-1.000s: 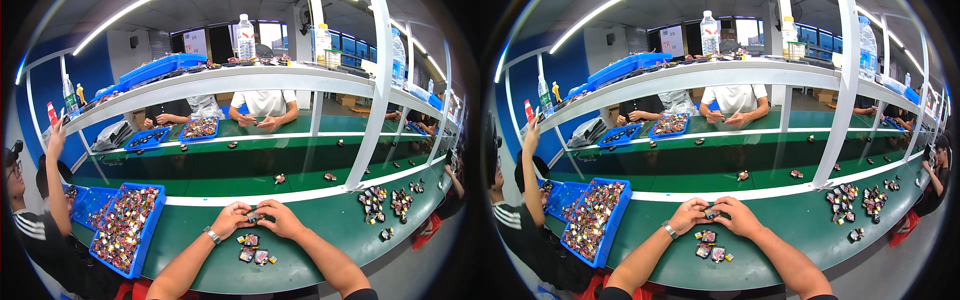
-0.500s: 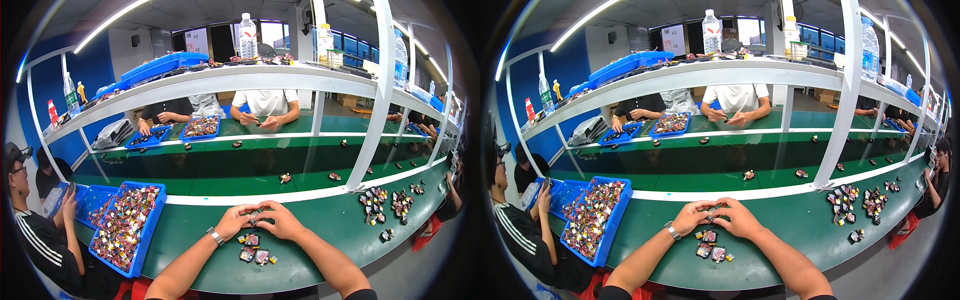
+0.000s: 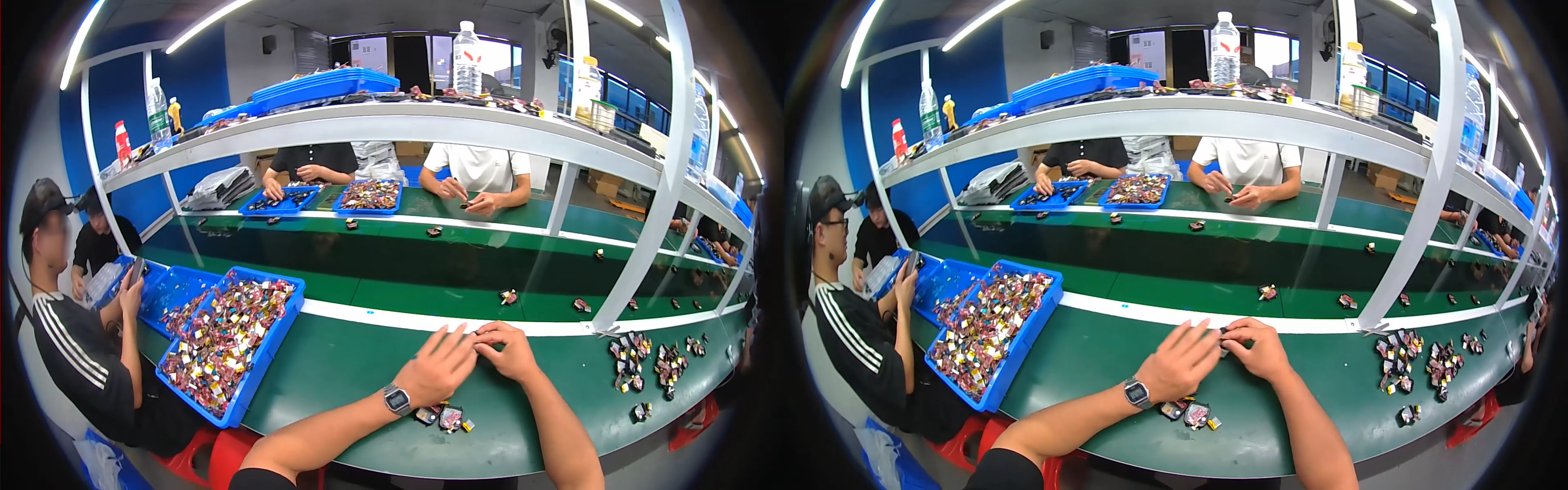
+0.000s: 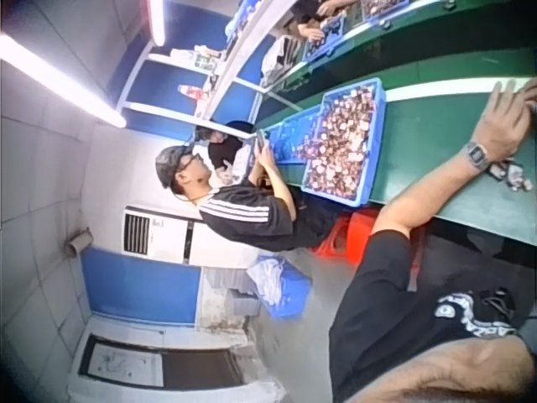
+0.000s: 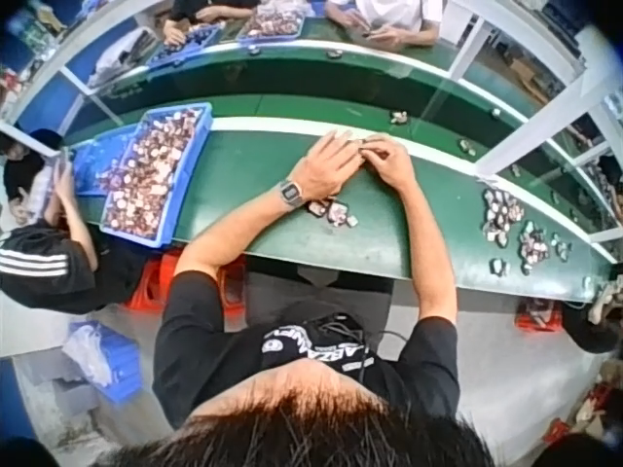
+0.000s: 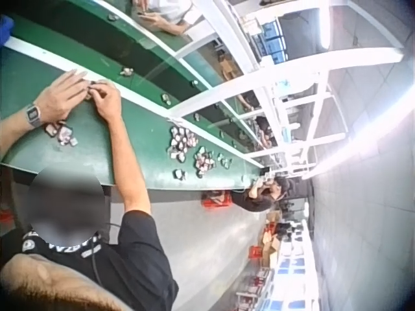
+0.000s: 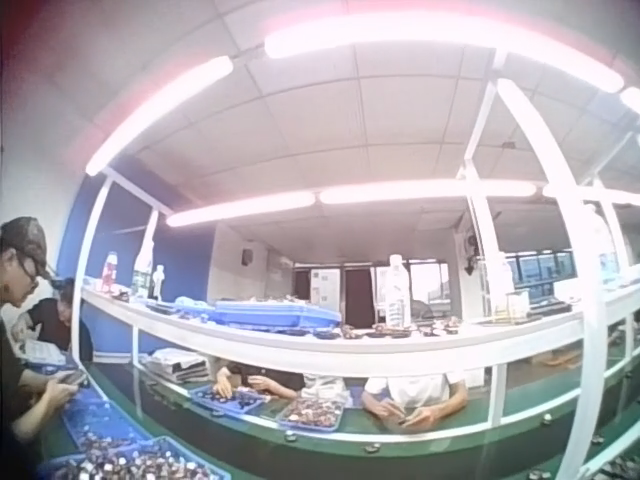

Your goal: Assembling small colorful toy pieces on a factory conveyor belt.

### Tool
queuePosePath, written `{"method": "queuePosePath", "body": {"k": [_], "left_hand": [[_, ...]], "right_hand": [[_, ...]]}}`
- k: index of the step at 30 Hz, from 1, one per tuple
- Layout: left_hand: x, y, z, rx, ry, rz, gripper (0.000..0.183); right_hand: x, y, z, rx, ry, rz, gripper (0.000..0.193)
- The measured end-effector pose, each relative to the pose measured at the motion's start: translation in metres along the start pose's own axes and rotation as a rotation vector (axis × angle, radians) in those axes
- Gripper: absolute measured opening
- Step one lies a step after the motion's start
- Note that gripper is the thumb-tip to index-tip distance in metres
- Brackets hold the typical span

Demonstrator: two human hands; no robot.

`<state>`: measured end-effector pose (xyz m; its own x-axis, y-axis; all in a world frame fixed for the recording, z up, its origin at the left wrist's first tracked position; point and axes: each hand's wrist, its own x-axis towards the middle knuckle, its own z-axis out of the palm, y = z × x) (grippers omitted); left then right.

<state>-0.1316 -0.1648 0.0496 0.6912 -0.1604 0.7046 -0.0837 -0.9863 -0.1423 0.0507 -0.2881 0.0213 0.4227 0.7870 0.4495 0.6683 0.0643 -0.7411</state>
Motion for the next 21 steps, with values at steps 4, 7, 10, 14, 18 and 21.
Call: {"method": "queuePosePath", "body": {"k": [4,7,10,14,18,21], "left_hand": [[-0.004,0.016,-0.001,-0.014,0.054,0.277,0.015],[-0.007,0.022,0.003,-0.091,0.074,0.405,0.013],[-0.008,0.018,0.003,-0.090,0.056,0.382,0.013],[0.001,0.009,0.007,-0.179,0.109,0.329,0.014],[-0.012,-0.030,0.025,-0.442,0.258,-0.459,0.019],[-0.028,-0.057,0.041,-1.393,-0.273,-0.892,0.027]], "right_hand": [[0.002,0.012,0.000,0.033,-0.015,0.021,0.014],[0.004,0.013,0.002,0.027,-0.047,0.073,0.016],[0.004,0.012,0.004,0.064,-0.064,0.071,0.016],[0.000,0.014,-0.005,0.040,-0.067,0.065,0.015],[0.001,-0.007,-0.005,-0.055,-0.182,-0.023,0.014],[0.002,-0.019,0.005,0.017,-0.256,-0.082,0.014]]}}
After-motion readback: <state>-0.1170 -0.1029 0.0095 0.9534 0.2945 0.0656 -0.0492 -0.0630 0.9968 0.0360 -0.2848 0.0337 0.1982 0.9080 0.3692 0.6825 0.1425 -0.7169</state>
